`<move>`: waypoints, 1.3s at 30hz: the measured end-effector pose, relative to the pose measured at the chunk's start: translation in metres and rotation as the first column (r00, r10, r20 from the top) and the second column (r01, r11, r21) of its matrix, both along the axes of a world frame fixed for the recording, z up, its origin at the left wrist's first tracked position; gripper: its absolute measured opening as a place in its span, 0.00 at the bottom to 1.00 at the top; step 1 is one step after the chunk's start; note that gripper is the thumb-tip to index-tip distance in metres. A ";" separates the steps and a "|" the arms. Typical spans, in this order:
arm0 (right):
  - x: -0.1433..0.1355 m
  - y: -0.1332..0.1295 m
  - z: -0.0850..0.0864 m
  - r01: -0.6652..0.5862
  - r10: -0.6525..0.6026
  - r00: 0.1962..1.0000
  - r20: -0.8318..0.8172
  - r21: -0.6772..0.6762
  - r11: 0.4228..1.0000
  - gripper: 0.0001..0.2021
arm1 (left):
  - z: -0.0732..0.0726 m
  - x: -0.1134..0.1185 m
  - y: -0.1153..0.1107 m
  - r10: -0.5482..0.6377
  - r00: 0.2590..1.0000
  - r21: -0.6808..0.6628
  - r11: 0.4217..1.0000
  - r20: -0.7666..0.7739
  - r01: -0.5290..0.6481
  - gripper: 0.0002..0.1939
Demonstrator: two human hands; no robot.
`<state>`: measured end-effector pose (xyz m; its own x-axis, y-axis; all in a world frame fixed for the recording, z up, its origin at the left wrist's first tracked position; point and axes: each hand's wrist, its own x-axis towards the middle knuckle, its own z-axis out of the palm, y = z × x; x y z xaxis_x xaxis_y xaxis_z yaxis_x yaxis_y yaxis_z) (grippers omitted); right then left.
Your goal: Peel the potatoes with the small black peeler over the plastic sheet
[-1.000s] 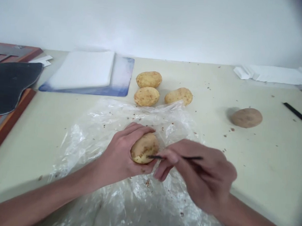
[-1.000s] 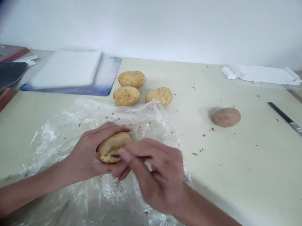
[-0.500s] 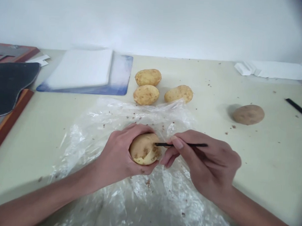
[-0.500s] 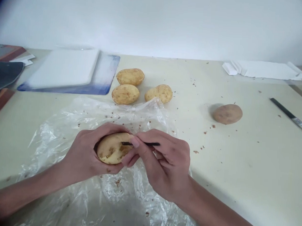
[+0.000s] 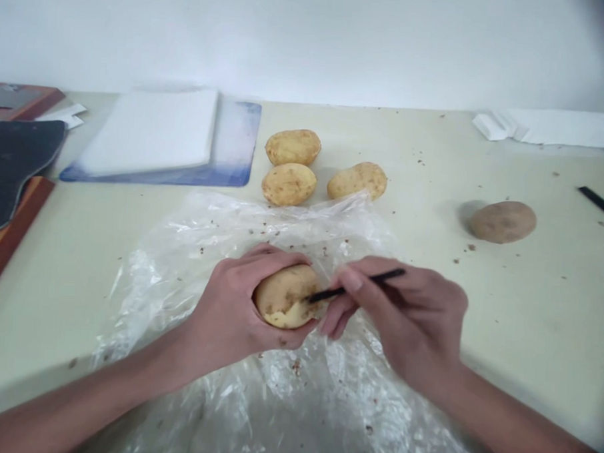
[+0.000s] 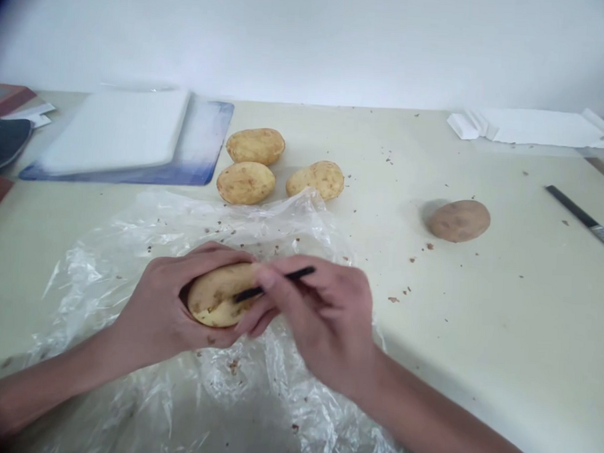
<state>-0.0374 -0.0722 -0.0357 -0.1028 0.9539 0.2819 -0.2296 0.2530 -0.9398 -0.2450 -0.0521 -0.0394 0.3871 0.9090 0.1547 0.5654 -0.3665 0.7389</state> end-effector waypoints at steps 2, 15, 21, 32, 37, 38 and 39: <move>0.001 0.001 -0.002 0.068 -0.068 0.998 -0.018 0.000 0.998 0.12 | 0.001 0.000 0.000 0.000 1.000 -0.012 1.000 0.002 0.000 0.29; 0.003 0.000 -0.004 -0.011 0.011 1.000 -0.011 -0.031 0.999 0.13 | 0.004 -0.001 0.000 0.041 0.999 -0.113 0.993 -0.015 -0.043 0.29; 0.003 0.000 -0.005 -0.093 0.092 0.995 -0.025 -0.042 0.995 0.12 | 0.004 -0.001 0.001 0.051 0.999 -0.128 0.990 -0.006 -0.051 0.28; 0.004 0.001 -0.005 0.019 -0.023 0.998 -0.050 -0.072 0.997 0.11 | 0.006 -0.001 0.001 0.054 0.998 -0.132 0.989 -0.040 -0.059 0.28; 0.005 0.003 -0.007 -0.053 0.052 0.998 -0.035 -0.051 0.997 0.13 | 0.005 -0.002 0.000 0.049 0.998 -0.145 0.988 -0.026 -0.052 0.27; 0.005 0.003 -0.008 -0.014 0.011 0.999 -0.045 -0.065 0.998 0.12 | 0.005 -0.002 0.000 0.052 0.998 -0.143 0.988 -0.035 -0.056 0.28; 0.005 0.003 -0.008 0.012 -0.016 0.998 -0.057 -0.079 0.997 0.11 | 0.005 -0.002 0.000 0.055 0.998 -0.142 0.988 -0.043 -0.060 0.28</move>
<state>-0.0323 -0.0687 -0.0434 -0.0750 0.9745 0.2115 -0.2811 0.1829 -0.9421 -0.2473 -0.0518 -0.0345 0.3367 0.9416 0.0069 0.6118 -0.2244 0.7585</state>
